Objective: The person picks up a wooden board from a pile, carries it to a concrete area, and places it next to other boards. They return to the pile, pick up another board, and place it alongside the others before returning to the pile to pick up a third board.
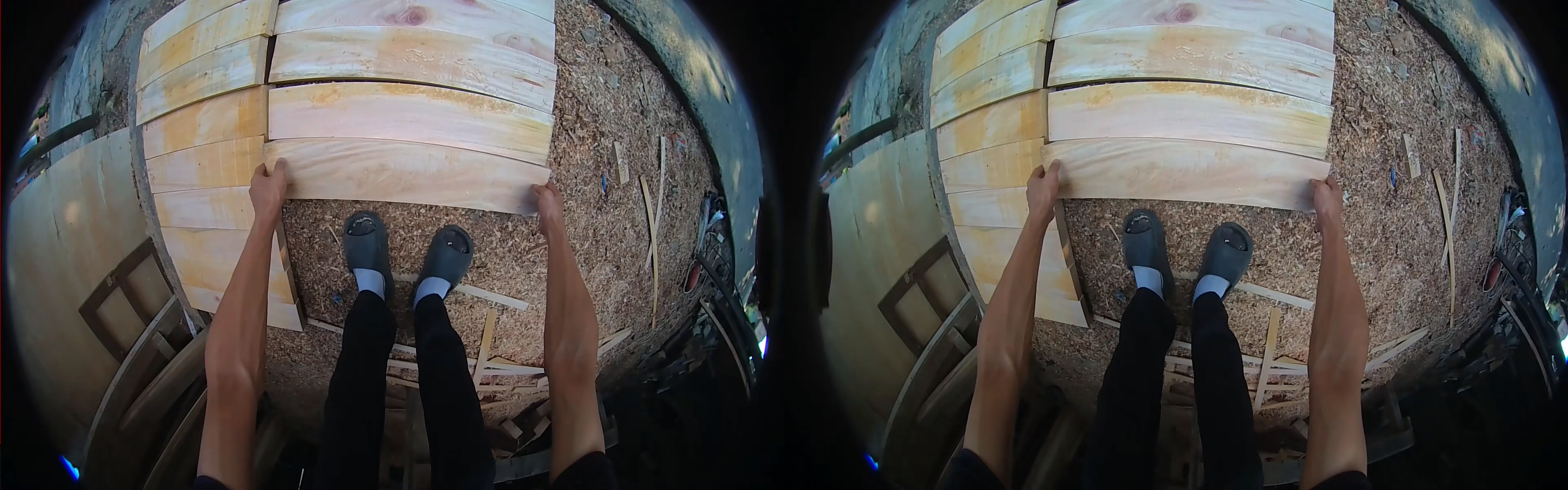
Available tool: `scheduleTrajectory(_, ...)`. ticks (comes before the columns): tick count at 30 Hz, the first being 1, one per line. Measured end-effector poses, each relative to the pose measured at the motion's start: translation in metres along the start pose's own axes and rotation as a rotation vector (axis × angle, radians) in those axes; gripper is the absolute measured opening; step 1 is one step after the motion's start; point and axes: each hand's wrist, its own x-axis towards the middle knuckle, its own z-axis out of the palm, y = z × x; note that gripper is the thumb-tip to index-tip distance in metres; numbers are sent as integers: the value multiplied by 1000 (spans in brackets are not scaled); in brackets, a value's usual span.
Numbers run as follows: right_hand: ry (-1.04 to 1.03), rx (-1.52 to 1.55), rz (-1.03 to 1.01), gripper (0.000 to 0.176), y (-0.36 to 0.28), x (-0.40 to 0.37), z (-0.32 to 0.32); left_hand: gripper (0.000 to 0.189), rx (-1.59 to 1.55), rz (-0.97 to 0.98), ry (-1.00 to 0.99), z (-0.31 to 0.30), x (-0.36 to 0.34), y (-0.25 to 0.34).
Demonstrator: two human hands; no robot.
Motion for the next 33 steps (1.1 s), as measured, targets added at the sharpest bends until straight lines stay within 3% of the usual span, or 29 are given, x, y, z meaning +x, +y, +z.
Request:
scheduleTrajectory(2,-27,-1,-38,45,1,-5,1,47,22,38,107,12,-13,2)
scheduleTrajectory(4,-24,-14,-103,47,9,-6,3,47,0,440,84,25,-34,19)
scheduleTrajectory(6,-25,-15,-177,50,6,-8,6,53,144,676,-29,42,-45,20)
scheduleTrajectory(8,-142,64,-142,53,-4,-12,2,56,281,696,-127,53,-51,11)
scheduleTrajectory(10,-124,54,-116,54,-9,-15,0,68,459,631,-331,61,-54,0)
scheduleTrajectory(15,-104,22,-192,60,0,-12,1,74,652,698,-355,67,-53,-19)
scheduleTrajectory(20,-4,-434,-177,66,-4,-12,7,71,662,663,-402,63,-52,-17)
scheduleTrajectory(23,36,-552,-314,64,-3,-31,14,63,634,540,-416,53,-68,-10)
scheduleTrajectory(24,108,-687,-434,63,-6,-57,15,59,583,484,-395,43,-86,-3)
scheduleTrajectory(25,-45,-619,-287,62,-29,-94,12,55,460,482,-388,43,-95,-17)
scheduleTrajectory(26,-86,-634,-354,59,-15,-112,12,54,426,404,-476,24,-122,1)
scheduleTrajectory(27,-225,-632,-129,56,-28,-147,9,53,378,315,-559,5,-150,17)
scheduleTrajectory(29,-315,-514,-43,50,-30,-216,0,45,165,247,-644,-24,-200,21)
scheduleTrajectory(31,-374,-539,-13,45,-13,-273,-10,41,147,237,-719,-69,-252,44)
scheduleTrajectory(33,-369,-570,-104,39,-18,-335,-29,37,146,241,-718,-115,-295,65)
